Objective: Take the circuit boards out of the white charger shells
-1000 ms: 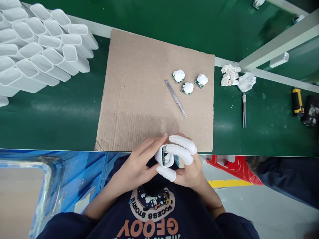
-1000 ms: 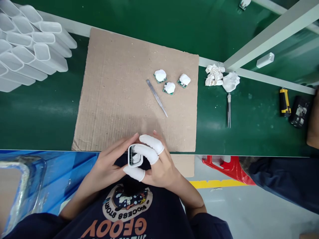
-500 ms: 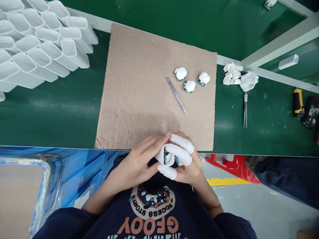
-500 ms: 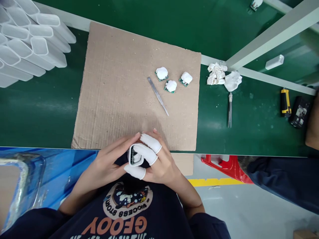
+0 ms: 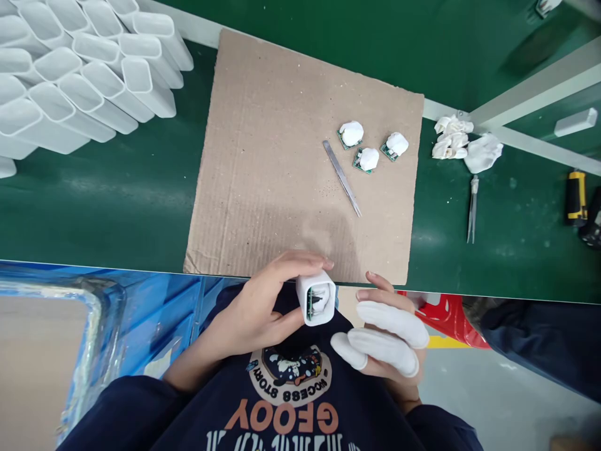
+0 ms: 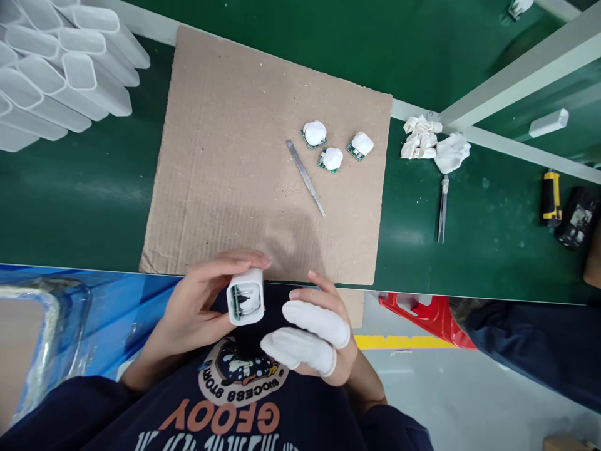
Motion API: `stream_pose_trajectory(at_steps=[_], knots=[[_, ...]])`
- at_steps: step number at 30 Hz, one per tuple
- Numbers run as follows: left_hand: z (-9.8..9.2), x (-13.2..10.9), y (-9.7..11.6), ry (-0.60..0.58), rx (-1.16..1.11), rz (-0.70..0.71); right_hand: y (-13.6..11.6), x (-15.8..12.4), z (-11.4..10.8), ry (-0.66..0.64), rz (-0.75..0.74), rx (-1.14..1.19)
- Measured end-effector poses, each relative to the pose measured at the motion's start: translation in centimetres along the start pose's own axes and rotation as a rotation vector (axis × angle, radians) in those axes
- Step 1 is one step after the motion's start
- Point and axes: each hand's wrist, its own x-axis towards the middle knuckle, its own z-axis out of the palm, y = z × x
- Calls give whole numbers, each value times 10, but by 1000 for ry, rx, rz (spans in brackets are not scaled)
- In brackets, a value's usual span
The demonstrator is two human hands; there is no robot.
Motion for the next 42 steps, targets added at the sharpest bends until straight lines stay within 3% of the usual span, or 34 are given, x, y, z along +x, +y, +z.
stream_pose_trajectory(at_steps=[3,11,19,26,29,31,34,36,39,42], knots=[[-1,1,0,0,7,28,-7,9,4,107,-33,79],[-2,0,5,-57,168,2,-8,16,9,42,32,158],[-3,-3,3,-86,214,-3,-3,17,13,69,-118,15],[-6,-2,2,-143,208,-58,6,27,0,-72,-256,-18],[-10,-1,2,-119,192,-67,9,27,-9,15,-126,70],[-12,0,3,-84,190,-61,18,28,-14,188,-79,41],[-13,2,4,-69,203,-33,44,30,-19,508,-83,-183],[-12,2,5,-70,227,-17,65,30,-22,618,-19,-317],[-12,1,5,-81,267,-2,88,25,-27,602,123,-445],[-12,-1,4,-100,280,-11,93,22,-27,483,232,-547]])
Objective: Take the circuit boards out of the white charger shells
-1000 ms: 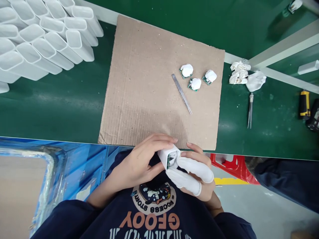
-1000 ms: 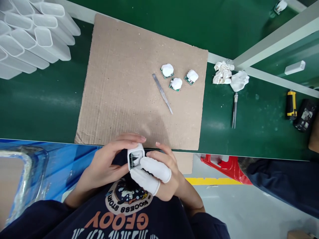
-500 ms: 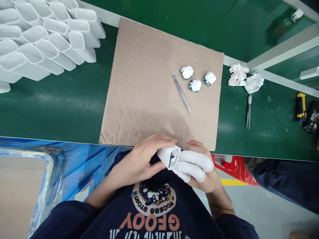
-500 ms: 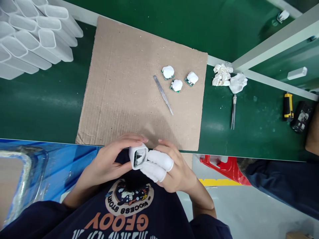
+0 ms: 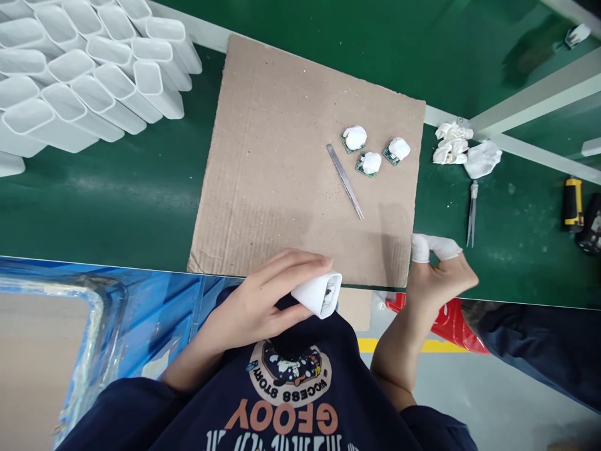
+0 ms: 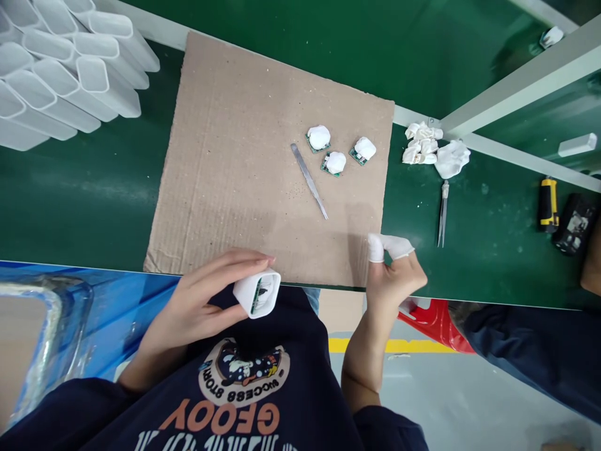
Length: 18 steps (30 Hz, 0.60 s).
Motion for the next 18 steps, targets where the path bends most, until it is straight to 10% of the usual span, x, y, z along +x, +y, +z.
stream_pose_trajectory(at_steps=[8,18], knots=[[-3,3,-1,-109,-15,-6,-50,-6,-17,-394,-182,326],[-6,6,-3,-252,-68,-11,-61,1,-22,-594,-345,540]])
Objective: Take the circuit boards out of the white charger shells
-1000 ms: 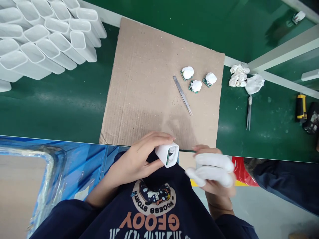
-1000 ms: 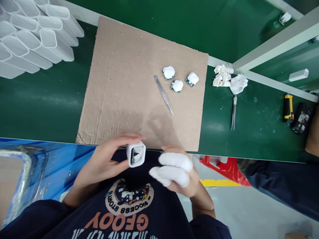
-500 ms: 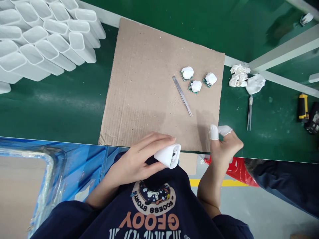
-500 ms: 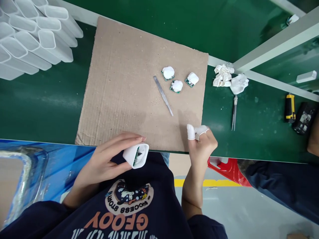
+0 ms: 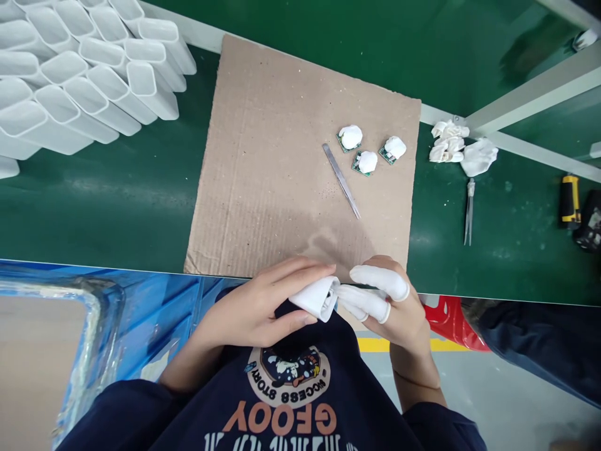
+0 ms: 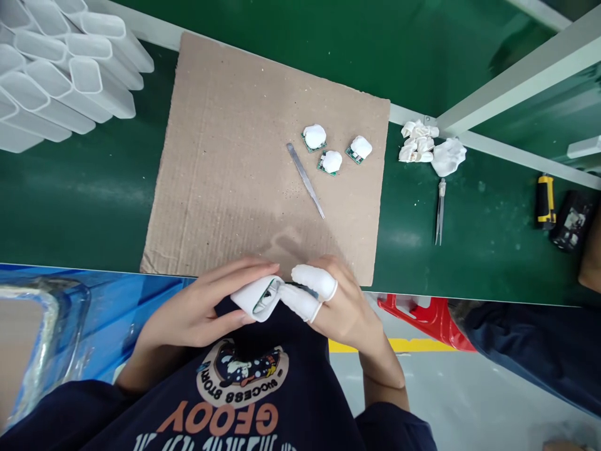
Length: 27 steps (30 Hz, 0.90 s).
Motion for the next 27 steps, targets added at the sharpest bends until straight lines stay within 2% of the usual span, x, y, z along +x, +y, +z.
stream_pose_trajectory(at_steps=[2,5,8,14,22,25,27], knots=[[0,1,-1,-29,-24,19,1,1,0,-33,9,51],[1,2,-2,-26,-25,39,1,0,0,-61,-88,44],[2,2,-2,-12,10,57,0,-4,2,-34,-160,14],[5,1,4,6,123,74,-4,-10,8,18,-76,76],[11,-4,6,21,223,17,-13,-17,12,54,-58,172],[6,-3,7,68,204,-13,-15,-19,14,124,16,305],[3,-2,8,82,178,0,-14,-19,17,221,97,423]])
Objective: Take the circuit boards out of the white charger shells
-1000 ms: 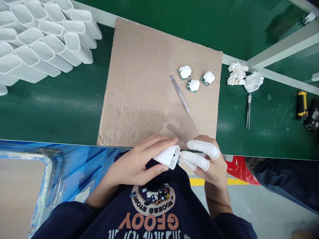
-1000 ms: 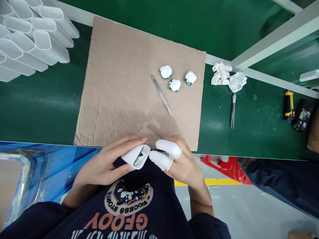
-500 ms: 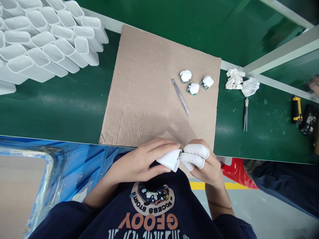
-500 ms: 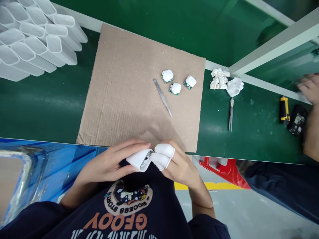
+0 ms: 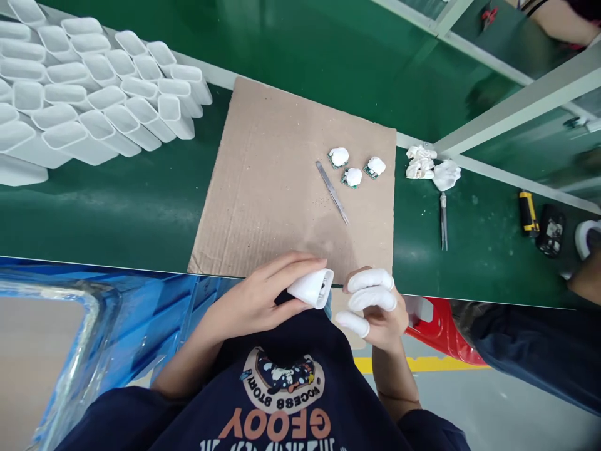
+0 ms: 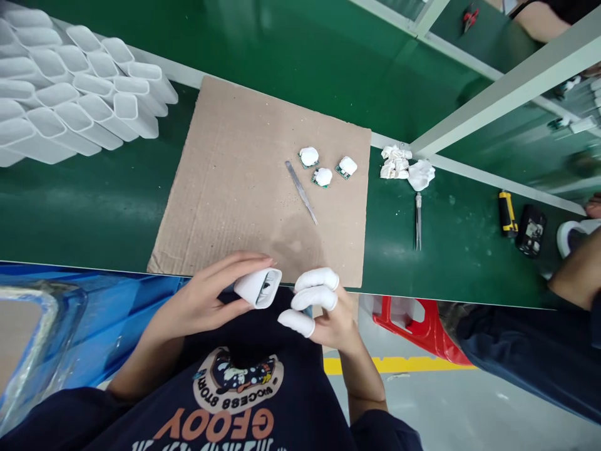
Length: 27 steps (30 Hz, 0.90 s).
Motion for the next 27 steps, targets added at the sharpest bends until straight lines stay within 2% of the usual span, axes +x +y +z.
stream_pose_trajectory(at_steps=[4,6,8,13,19,27], knots=[[-1,-2,2,20,-32,35,6,-1,8,234,56,165],[1,-3,3,31,-36,38,8,0,11,304,31,129],[2,-4,3,38,-46,43,8,0,13,320,-20,60],[2,-6,4,33,-77,62,-4,0,7,182,-90,-65],[4,-8,9,38,-63,69,-28,0,3,14,-237,-426],[4,-9,10,-42,-57,67,-34,5,0,-150,-262,-581]])
